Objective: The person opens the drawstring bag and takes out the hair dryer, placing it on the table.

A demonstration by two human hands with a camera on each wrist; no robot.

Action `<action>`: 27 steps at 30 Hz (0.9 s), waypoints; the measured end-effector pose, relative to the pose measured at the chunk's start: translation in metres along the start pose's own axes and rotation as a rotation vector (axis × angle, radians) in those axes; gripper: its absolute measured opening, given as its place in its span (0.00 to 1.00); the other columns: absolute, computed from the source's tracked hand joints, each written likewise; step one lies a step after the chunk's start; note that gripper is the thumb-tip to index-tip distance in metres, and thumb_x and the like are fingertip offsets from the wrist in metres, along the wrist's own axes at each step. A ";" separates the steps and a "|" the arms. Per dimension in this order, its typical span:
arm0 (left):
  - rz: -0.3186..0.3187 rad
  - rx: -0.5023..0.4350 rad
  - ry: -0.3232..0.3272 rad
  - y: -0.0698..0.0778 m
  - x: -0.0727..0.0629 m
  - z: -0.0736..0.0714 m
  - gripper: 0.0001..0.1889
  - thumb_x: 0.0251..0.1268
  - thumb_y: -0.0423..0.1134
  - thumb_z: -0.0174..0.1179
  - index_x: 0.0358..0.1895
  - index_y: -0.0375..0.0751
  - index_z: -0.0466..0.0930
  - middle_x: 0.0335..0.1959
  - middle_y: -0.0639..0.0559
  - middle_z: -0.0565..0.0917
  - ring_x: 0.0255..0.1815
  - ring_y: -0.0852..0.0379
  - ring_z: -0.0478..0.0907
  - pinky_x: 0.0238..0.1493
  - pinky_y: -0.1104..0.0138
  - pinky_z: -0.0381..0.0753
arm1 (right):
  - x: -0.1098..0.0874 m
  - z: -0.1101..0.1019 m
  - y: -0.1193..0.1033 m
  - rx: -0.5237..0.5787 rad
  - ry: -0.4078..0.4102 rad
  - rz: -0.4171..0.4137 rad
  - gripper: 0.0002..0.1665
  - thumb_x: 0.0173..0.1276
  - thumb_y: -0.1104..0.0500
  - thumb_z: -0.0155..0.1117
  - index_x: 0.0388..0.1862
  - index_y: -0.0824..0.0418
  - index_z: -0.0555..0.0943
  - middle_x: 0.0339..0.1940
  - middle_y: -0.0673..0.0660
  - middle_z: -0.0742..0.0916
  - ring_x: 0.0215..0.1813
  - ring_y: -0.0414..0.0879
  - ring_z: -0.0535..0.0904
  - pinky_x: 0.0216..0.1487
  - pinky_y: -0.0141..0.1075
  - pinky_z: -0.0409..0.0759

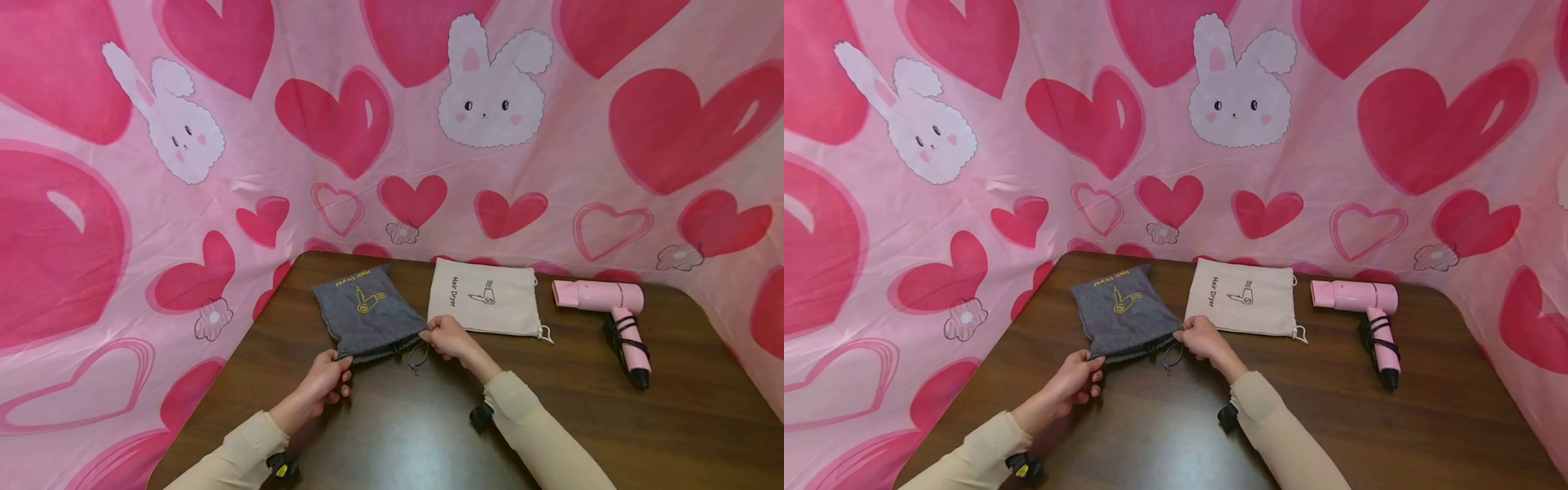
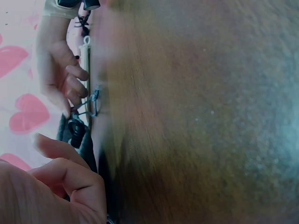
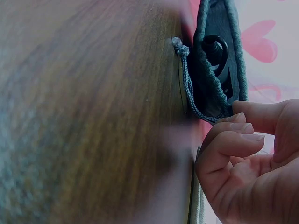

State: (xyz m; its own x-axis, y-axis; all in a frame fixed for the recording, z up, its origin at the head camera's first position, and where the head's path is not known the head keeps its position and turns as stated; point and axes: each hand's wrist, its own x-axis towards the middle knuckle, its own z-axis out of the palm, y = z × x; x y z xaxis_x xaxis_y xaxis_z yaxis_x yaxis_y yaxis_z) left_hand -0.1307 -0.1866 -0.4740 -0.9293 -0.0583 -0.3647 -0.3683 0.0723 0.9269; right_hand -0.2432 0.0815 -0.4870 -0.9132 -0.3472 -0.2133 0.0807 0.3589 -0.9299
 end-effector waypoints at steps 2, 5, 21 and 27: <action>-0.005 0.000 0.001 -0.001 0.000 -0.001 0.11 0.85 0.36 0.51 0.39 0.39 0.60 0.23 0.51 0.69 0.16 0.58 0.71 0.17 0.71 0.60 | 0.000 0.000 0.000 0.002 0.003 0.007 0.12 0.77 0.62 0.63 0.30 0.61 0.75 0.19 0.50 0.73 0.19 0.41 0.63 0.19 0.33 0.62; -0.013 -0.003 0.002 -0.001 0.001 -0.001 0.11 0.85 0.36 0.50 0.39 0.39 0.61 0.23 0.51 0.70 0.16 0.58 0.71 0.17 0.71 0.60 | 0.000 0.000 -0.001 0.004 0.006 0.017 0.12 0.77 0.62 0.63 0.31 0.61 0.76 0.19 0.51 0.73 0.19 0.42 0.63 0.19 0.33 0.62; -0.015 0.017 -0.004 0.002 0.000 0.003 0.14 0.83 0.41 0.56 0.39 0.40 0.63 0.22 0.51 0.70 0.15 0.58 0.71 0.15 0.71 0.60 | -0.001 -0.001 -0.002 -0.011 0.000 0.017 0.13 0.77 0.61 0.64 0.31 0.60 0.74 0.18 0.50 0.72 0.18 0.41 0.62 0.19 0.33 0.61; 0.001 0.036 -0.001 0.003 0.003 0.007 0.14 0.79 0.44 0.62 0.43 0.38 0.68 0.21 0.52 0.71 0.13 0.60 0.71 0.14 0.71 0.62 | -0.001 0.001 -0.003 -0.020 -0.033 -0.006 0.15 0.76 0.59 0.68 0.32 0.60 0.72 0.16 0.49 0.67 0.16 0.41 0.59 0.19 0.34 0.59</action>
State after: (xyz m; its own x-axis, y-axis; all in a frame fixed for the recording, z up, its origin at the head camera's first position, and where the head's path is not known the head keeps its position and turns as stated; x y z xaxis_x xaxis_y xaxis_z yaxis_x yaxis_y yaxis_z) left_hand -0.1352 -0.1799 -0.4731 -0.9299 -0.0572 -0.3635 -0.3677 0.1082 0.9236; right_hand -0.2424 0.0796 -0.4843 -0.8997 -0.3780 -0.2181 0.0670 0.3742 -0.9249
